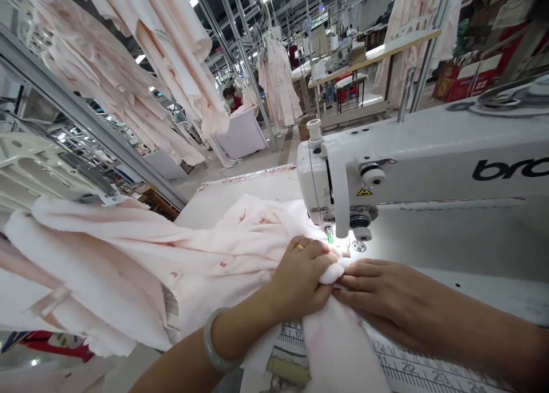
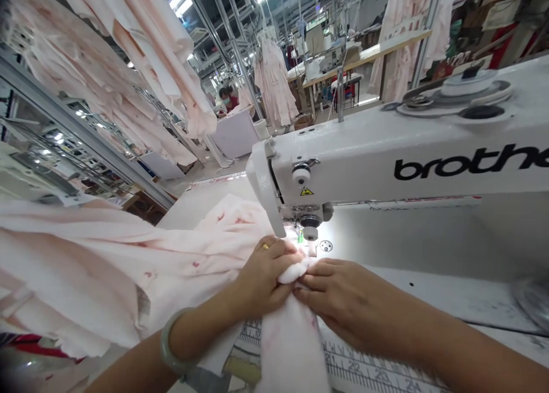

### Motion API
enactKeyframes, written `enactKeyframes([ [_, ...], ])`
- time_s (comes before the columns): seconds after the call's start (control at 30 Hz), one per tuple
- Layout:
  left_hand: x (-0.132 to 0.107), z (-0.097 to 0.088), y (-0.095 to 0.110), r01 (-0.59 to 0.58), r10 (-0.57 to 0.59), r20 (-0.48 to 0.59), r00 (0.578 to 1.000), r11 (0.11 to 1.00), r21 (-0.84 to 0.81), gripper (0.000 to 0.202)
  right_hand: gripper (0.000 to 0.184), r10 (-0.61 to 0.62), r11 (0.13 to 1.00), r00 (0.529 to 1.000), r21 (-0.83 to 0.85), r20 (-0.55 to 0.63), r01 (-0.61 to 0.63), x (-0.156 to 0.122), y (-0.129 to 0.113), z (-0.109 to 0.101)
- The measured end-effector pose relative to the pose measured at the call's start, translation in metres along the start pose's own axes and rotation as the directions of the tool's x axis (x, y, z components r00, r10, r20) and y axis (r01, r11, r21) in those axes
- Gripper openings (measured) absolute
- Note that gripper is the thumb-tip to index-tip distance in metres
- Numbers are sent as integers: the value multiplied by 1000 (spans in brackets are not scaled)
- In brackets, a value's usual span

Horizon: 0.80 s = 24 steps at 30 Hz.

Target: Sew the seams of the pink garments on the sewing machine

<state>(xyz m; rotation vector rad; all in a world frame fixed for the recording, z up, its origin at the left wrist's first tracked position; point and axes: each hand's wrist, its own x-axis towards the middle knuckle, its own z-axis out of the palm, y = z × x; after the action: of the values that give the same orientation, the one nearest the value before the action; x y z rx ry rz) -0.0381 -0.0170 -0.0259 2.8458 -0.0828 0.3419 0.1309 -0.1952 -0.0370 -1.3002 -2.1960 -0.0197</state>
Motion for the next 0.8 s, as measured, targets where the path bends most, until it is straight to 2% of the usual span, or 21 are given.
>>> enactKeyframes([
  [0.1, -4, 4, -4, -60, 59, 13, 998, 995, 84, 39, 32, 97, 992, 994, 82, -45, -93, -3, 8, -6],
  [0.17, -7, 5, -5, -83, 80, 28, 996, 985, 153, 41, 32, 148, 989, 981, 32, -124, -145, -6, 18, -7],
  [0.27, -10, 8, -6, -117, 111, 38, 993, 968, 223, 39, 33, 136, 982, 969, -101, -207, -160, -10, 31, -3],
  [0.43, -5, 10, -16, -165, 157, 52, 986, 956, 242, 37, 32, 114, 968, 982, -206, -152, -144, -13, 38, 6],
  [0.57, 8, 8, -29, -160, 147, 75, 986, 961, 227, 33, 41, 207, 929, 964, -275, -166, -247, -21, 42, 11],
  [0.7, 17, 4, -35, -152, 140, 71, 988, 967, 202, 34, 47, 222, 930, 958, -255, -184, -264, -26, 47, 14],
  [0.8, 20, 1, -34, -125, 113, 81, 990, 976, 176, 36, 41, 207, 936, 960, -247, -189, -250, -22, 50, 11],
])
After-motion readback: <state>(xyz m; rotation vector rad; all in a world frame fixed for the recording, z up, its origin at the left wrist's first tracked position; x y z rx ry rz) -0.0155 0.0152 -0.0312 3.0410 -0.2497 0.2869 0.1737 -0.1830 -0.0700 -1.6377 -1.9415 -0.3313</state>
